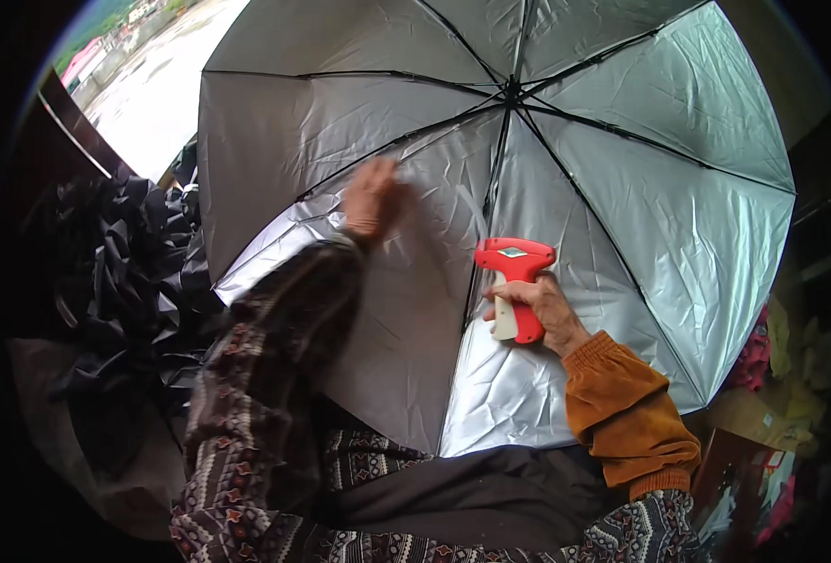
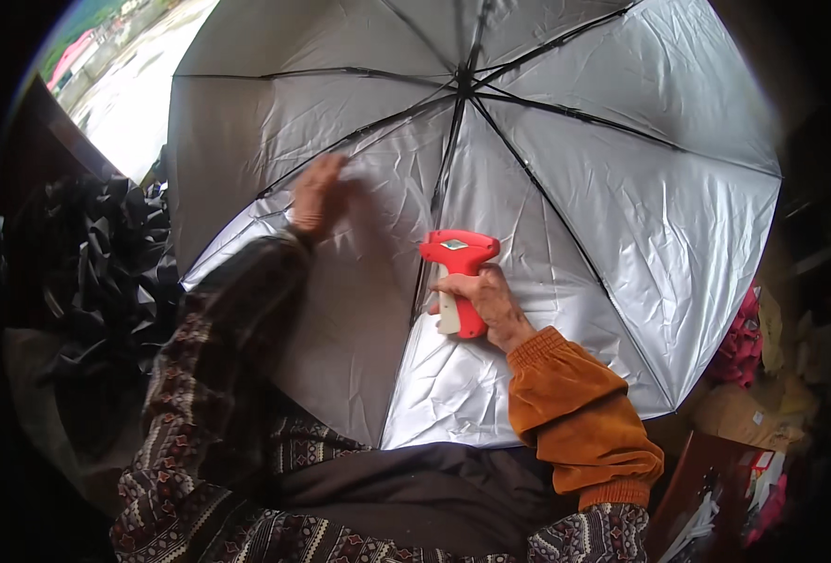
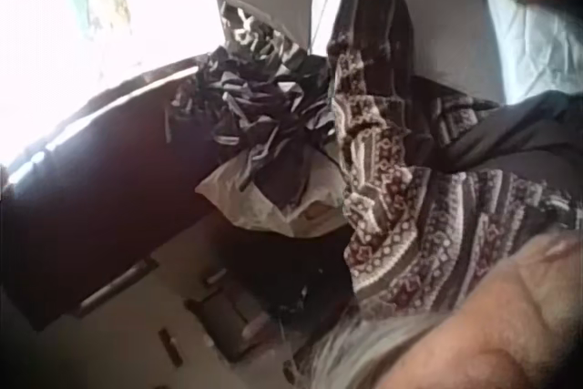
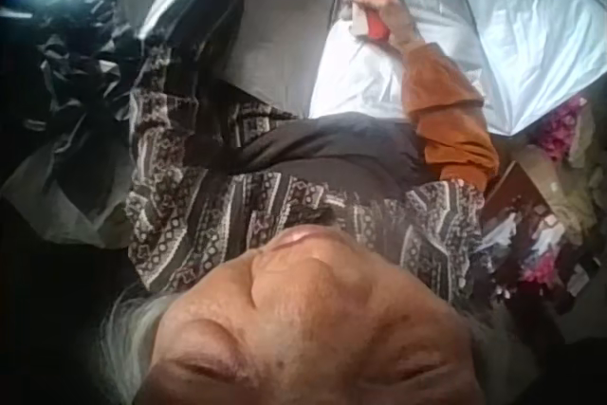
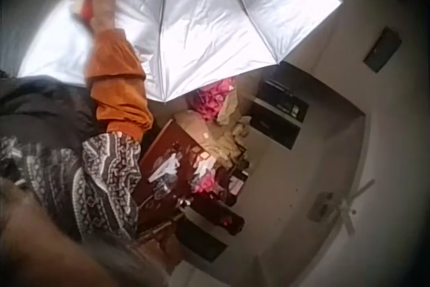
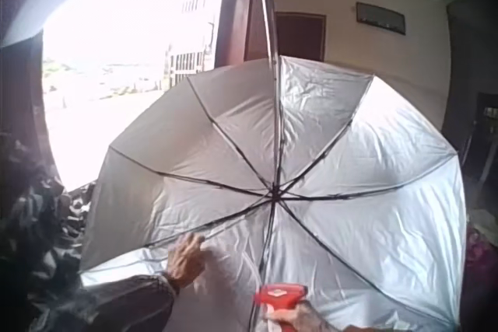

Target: The person is using a hot glue gun to attach the umbrella frame to the fabric.

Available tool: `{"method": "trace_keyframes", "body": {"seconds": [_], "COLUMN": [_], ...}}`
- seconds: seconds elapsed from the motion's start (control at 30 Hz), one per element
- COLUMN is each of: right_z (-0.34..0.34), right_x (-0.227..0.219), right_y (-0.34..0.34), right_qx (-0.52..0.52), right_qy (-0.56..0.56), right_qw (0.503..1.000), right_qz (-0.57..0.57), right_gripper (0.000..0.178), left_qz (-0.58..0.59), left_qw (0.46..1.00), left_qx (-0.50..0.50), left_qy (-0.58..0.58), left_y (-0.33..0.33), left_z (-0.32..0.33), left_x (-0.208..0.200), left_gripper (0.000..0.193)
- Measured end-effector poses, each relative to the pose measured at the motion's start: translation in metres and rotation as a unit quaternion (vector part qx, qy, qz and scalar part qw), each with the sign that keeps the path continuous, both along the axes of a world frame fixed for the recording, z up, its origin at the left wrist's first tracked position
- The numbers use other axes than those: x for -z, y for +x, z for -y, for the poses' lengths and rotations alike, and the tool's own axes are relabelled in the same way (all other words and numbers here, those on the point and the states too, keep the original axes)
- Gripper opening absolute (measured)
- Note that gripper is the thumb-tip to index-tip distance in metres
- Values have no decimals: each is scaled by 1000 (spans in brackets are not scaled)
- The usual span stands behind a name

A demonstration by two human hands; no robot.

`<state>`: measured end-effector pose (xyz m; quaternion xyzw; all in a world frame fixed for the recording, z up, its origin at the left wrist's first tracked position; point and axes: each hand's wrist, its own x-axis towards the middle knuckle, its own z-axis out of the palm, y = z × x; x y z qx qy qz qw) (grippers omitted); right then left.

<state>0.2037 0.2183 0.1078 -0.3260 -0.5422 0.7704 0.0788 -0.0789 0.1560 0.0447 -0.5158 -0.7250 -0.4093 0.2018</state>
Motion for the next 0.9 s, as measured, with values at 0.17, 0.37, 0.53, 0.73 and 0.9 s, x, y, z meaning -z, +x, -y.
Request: {"method": "trace_keyframes", "body": {"seconds": [0.17, 0.37, 0.53, 0.73, 0.9], "right_z": [14, -44, -115, -103, -94], "right_x": [15, 0, -41, -4, -6], "right_y": [-16, -30, 24, 79, 65], "right_qx": [-4, 138, 224, 235, 239], "right_qy": [-34, -29, 155, 343, 295], "right_qw": [999, 986, 960, 908, 925], "right_qz": [-19, -88, -66, 47, 26], "right_gripper": [28, 25, 25, 26, 28], "left_qz": [-151, 23, 531, 486, 687], "left_qw": [942, 945, 807, 836, 677], "left_qx": [-191, -172, 235, 172, 157], "left_qy": [-231, -276, -107, -187, -213], "left_y": [-86, -52, 35, 157, 183], "left_z": [61, 57, 48, 59, 64], "left_x": [-3, -20, 56, 10, -25], "left_gripper": [22, 21, 25, 22, 24]}}
